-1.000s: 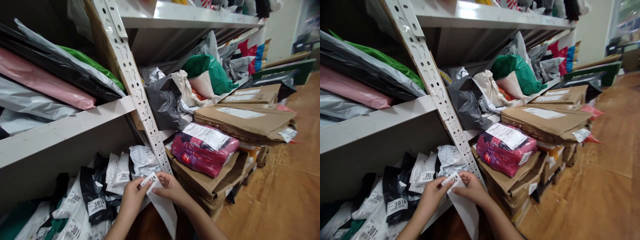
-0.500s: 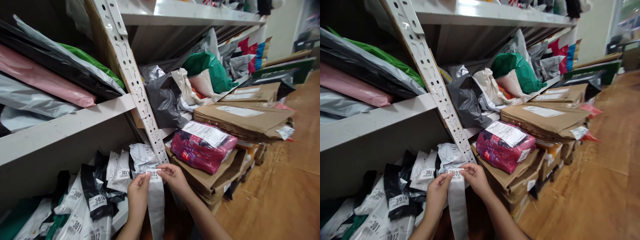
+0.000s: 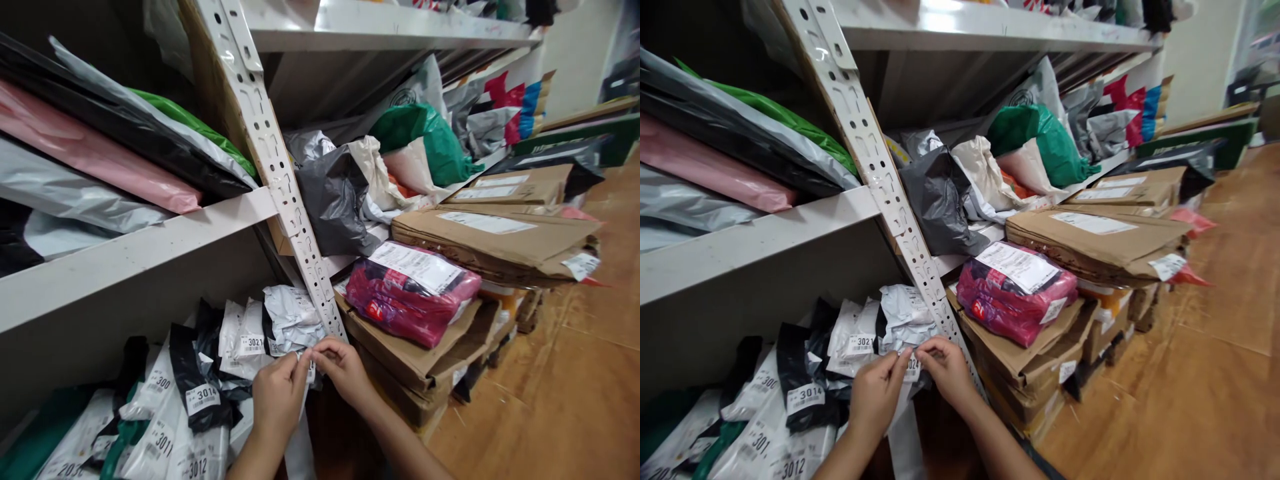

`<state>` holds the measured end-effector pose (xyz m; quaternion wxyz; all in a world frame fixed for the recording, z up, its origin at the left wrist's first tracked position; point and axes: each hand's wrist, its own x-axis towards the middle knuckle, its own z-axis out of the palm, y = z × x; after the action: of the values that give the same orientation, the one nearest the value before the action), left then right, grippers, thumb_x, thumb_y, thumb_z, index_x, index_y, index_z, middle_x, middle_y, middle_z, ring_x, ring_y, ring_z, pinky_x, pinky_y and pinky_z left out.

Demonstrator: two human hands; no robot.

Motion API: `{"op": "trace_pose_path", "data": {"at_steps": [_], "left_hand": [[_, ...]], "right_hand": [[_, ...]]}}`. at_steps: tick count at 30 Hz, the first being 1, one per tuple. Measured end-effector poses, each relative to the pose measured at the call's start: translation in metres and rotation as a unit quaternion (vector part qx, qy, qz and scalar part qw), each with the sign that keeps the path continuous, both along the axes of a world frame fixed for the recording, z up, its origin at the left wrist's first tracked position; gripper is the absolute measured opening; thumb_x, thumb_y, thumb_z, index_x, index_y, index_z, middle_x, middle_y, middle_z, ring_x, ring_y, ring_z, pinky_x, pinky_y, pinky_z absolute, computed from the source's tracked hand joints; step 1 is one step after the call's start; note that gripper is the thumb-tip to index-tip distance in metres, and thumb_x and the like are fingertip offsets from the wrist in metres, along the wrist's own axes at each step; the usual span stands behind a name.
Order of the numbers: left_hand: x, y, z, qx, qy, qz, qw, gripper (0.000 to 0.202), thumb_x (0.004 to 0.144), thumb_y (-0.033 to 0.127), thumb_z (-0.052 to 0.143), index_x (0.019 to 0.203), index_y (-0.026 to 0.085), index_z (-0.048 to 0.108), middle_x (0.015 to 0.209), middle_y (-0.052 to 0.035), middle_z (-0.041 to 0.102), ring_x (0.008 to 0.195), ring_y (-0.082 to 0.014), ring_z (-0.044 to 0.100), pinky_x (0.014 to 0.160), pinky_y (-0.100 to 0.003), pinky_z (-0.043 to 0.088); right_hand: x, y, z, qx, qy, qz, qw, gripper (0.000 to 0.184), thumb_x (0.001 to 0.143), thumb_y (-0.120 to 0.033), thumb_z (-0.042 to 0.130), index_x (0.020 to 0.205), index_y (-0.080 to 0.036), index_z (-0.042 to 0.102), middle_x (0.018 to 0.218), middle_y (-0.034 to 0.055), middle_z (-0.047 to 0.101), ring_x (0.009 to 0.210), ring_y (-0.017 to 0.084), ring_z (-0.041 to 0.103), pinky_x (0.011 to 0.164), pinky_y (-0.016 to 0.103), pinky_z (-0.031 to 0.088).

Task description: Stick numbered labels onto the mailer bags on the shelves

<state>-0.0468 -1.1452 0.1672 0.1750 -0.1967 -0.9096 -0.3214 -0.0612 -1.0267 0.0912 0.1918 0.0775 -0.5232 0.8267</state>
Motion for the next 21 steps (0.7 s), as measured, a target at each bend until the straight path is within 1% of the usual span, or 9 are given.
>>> {"op": "trace_pose_path", "data": {"at_steps": [3, 5, 6, 9, 11, 14, 18, 20, 21], "left_hand": [[0.005, -0.006, 0.030, 0.047, -0.040, 0.011, 0.998, 0.048, 0.083, 0.052, 0.039, 0.049, 0.022, 0.023, 0.047, 0.0051, 0.025, 0.046, -0.0103, 0.029, 0.047, -0.024, 0.024], [0.005, -0.009, 0.045, 0.081, -0.049, 0.029, 0.995, 0.049, 0.082, 0.053, 0.041, 0.051, 0.022, 0.018, 0.049, 0.0054, 0.020, 0.047, -0.0097, 0.025, 0.046, -0.024, 0.023], [0.005, -0.010, 0.049, 0.078, -0.039, 0.035, 0.996, 0.048, 0.081, 0.053, 0.043, 0.052, 0.022, 0.019, 0.050, 0.0054, 0.020, 0.049, -0.0096, 0.025, 0.046, -0.024, 0.023], [0.002, -0.009, 0.050, 0.035, 0.001, 0.050, 0.998, 0.046, 0.082, 0.050, 0.042, 0.052, 0.021, 0.023, 0.051, 0.0053, 0.021, 0.051, -0.0096, 0.026, 0.048, -0.024, 0.021], [0.000, -0.007, 0.044, 0.009, 0.015, 0.050, 0.999, 0.047, 0.084, 0.050, 0.040, 0.051, 0.020, 0.024, 0.050, 0.0055, 0.021, 0.050, -0.0096, 0.026, 0.049, -0.024, 0.021], [-0.002, -0.005, 0.037, -0.032, 0.040, 0.054, 0.997, 0.047, 0.085, 0.049, 0.040, 0.050, 0.020, 0.026, 0.048, 0.0057, 0.024, 0.049, -0.0095, 0.027, 0.050, -0.025, 0.021], [-0.001, -0.010, 0.040, -0.101, 0.048, 0.063, 0.992, 0.048, 0.087, 0.049, 0.035, 0.049, 0.019, 0.036, 0.046, 0.0047, 0.034, 0.048, -0.0102, 0.033, 0.051, -0.025, 0.023], [-0.002, -0.013, 0.045, -0.136, 0.023, 0.084, 0.987, 0.045, 0.089, 0.046, 0.029, 0.060, 0.020, 0.052, 0.049, 0.0032, 0.044, 0.049, -0.0120, 0.042, 0.051, -0.024, 0.025], [-0.004, -0.013, 0.048, -0.159, 0.006, 0.102, 0.982, 0.040, 0.089, 0.046, 0.030, 0.075, 0.022, 0.059, 0.051, 0.0024, 0.050, 0.051, -0.0136, 0.047, 0.051, -0.024, 0.025]], "right_hand": [[-0.001, 0.004, 0.002, -0.094, -0.036, -0.021, 0.995, 0.036, 0.064, -0.052, 0.070, 0.070, -0.018, 0.060, 0.054, -0.0031, 0.055, 0.050, 0.011, 0.051, 0.051, 0.024, 0.045], [0.001, 0.012, 0.010, -0.137, -0.043, -0.048, 0.988, 0.039, 0.064, -0.055, 0.069, 0.070, -0.018, 0.060, 0.058, -0.0013, 0.057, 0.054, 0.012, 0.054, 0.051, 0.023, 0.047], [0.003, 0.015, 0.016, -0.142, -0.038, -0.036, 0.988, 0.041, 0.064, -0.057, 0.068, 0.071, -0.018, 0.061, 0.063, 0.0005, 0.059, 0.058, 0.012, 0.056, 0.051, 0.023, 0.048], [0.013, 0.013, 0.034, -0.119, -0.019, 0.062, 0.991, 0.042, 0.057, -0.054, 0.074, 0.075, -0.017, 0.064, 0.071, 0.0023, 0.062, 0.059, 0.012, 0.056, 0.048, 0.022, 0.047], [0.019, 0.002, 0.043, -0.110, -0.019, 0.078, 0.991, 0.039, 0.052, -0.046, 0.080, 0.074, -0.018, 0.063, 0.064, -0.0006, 0.060, 0.052, 0.009, 0.051, 0.044, 0.020, 0.043], [0.024, -0.018, 0.045, -0.120, -0.026, 0.016, 0.992, 0.032, 0.058, -0.044, 0.076, 0.068, -0.017, 0.061, 0.056, -0.0027, 0.056, 0.046, 0.007, 0.045, 0.040, 0.020, 0.038], [0.023, -0.015, 0.041, -0.092, -0.018, -0.121, 0.988, 0.025, 0.064, -0.040, 0.073, 0.070, -0.018, 0.064, 0.064, 0.0015, 0.062, 0.057, 0.013, 0.054, 0.051, 0.025, 0.046], [0.023, 0.000, 0.046, -0.086, -0.018, -0.200, 0.976, 0.023, 0.066, -0.039, 0.071, 0.073, -0.018, 0.065, 0.069, 0.0036, 0.065, 0.065, 0.016, 0.058, 0.060, 0.028, 0.049], [0.023, 0.008, 0.050, -0.090, -0.018, -0.218, 0.972, 0.024, 0.066, -0.039, 0.071, 0.076, -0.018, 0.065, 0.072, 0.0042, 0.066, 0.067, 0.017, 0.059, 0.062, 0.029, 0.050]]}}
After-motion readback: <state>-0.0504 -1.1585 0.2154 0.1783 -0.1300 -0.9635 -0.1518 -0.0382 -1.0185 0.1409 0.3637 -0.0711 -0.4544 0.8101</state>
